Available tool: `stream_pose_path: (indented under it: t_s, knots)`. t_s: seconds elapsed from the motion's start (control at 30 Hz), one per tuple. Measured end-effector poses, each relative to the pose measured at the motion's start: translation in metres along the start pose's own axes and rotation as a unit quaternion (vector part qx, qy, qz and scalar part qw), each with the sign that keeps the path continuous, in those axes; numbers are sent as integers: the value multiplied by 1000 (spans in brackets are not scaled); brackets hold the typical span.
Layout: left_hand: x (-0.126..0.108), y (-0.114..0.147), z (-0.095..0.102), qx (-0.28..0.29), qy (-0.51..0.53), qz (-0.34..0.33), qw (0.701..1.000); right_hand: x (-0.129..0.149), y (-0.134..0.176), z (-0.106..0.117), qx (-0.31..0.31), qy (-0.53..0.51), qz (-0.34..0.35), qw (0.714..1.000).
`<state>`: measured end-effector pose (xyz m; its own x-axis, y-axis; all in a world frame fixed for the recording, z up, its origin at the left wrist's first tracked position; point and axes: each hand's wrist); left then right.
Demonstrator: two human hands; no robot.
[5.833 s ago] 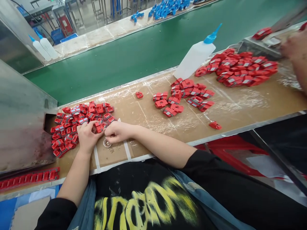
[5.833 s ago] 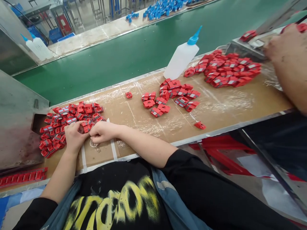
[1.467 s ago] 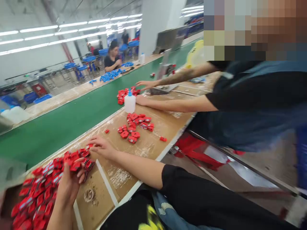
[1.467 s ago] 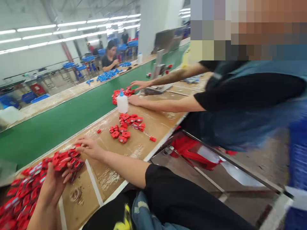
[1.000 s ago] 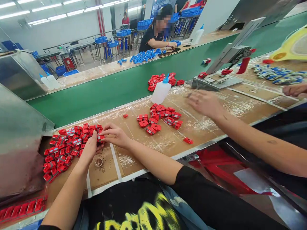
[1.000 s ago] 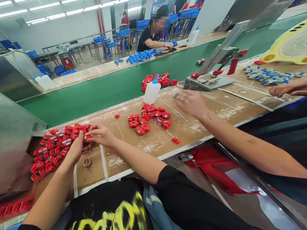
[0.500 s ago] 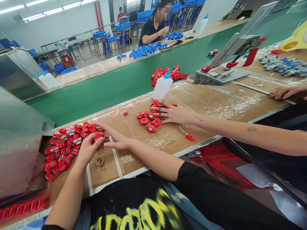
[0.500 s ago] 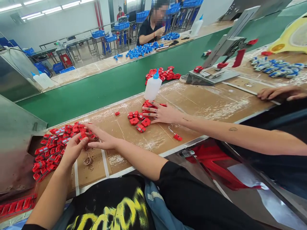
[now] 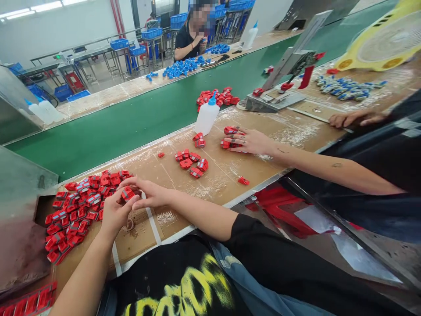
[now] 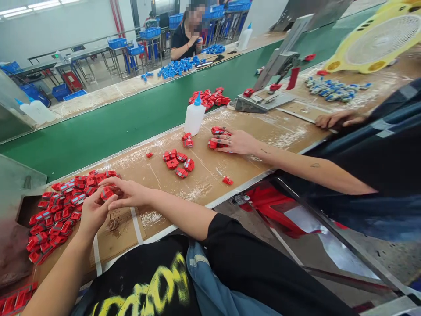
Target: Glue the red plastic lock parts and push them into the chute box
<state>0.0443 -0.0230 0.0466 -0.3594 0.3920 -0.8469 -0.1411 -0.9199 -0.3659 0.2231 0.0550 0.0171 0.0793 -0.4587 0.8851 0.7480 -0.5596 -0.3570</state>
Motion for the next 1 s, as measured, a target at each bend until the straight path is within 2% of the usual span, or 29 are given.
stream_pose_path:
  t_s: [0.07, 0.13, 0.2, 0.27, 0.33, 0.4, 0.47, 0.53, 0.57, 0.6, 0.63, 0.67, 0.73, 0.8, 0.87, 0.93, 1.0]
  knots:
    - [1, -2, -2, 8, 16, 18, 1000, 6, -1, 6, -23, 118, 51, 991]
    - [0, -2, -3, 33, 26, 25, 999, 11, 3, 11, -47, 225, 95, 969]
    - [-1, -1, 1, 74, 42, 30, 996, 11, 17, 17, -77, 294, 109, 947]
    - [-2, 0, 12, 95, -12, 23, 995, 5, 41, 29, -114, 350, 66, 928]
    - [-1, 0, 28, 79, -157, -25, 984, -4, 73, 49, -146, 408, -29, 901]
    - [4, -2, 42, 79, -293, -106, 947, -14, 105, 72, -159, 468, -132, 859]
    - [13, -4, 50, 119, -351, -172, 913, -17, 128, 93, -178, 520, -203, 811]
    - [23, -8, 46, 172, -384, -200, 885, -13, 137, 102, -224, 547, -229, 773]
    - [27, -11, 41, 192, -407, -203, 870, -8, 135, 102, -251, 545, -224, 768]
    - [30, -14, 35, 209, -432, -201, 854, -3, 129, 97, -271, 531, -211, 774]
    - [33, -17, 28, 222, -456, -195, 839, 3, 121, 89, -280, 505, -195, 793]
    - [34, -20, 21, 232, -474, -190, 828, 8, 109, 77, -268, 472, -180, 821]
    - [33, -26, 13, 245, -474, -184, 826, 17, 84, 48, -195, 405, -168, 878]
    - [30, -29, 13, 236, -418, -183, 858, 21, 59, 17, -96, 368, -175, 908]
    - [26, -25, 22, 178, -310, -156, 921, 22, 40, -10, -18, 367, -182, 912]
    - [21, -15, 35, 70, -158, -91, 981, 20, 26, -29, 30, 381, -181, 906]
    - [17, 2, 46, -50, -4, -23, 998, 19, 16, -40, 59, 397, -169, 900]
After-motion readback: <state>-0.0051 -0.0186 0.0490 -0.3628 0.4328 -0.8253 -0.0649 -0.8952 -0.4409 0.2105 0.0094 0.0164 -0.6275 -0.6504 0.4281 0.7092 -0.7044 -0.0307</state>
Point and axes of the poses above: each hand's wrist, its own y-axis away from the middle knuckle, its own z-axis out of the back of the hand, x = y × z, and after that the axes turned 15 degrees about -z, right-handed
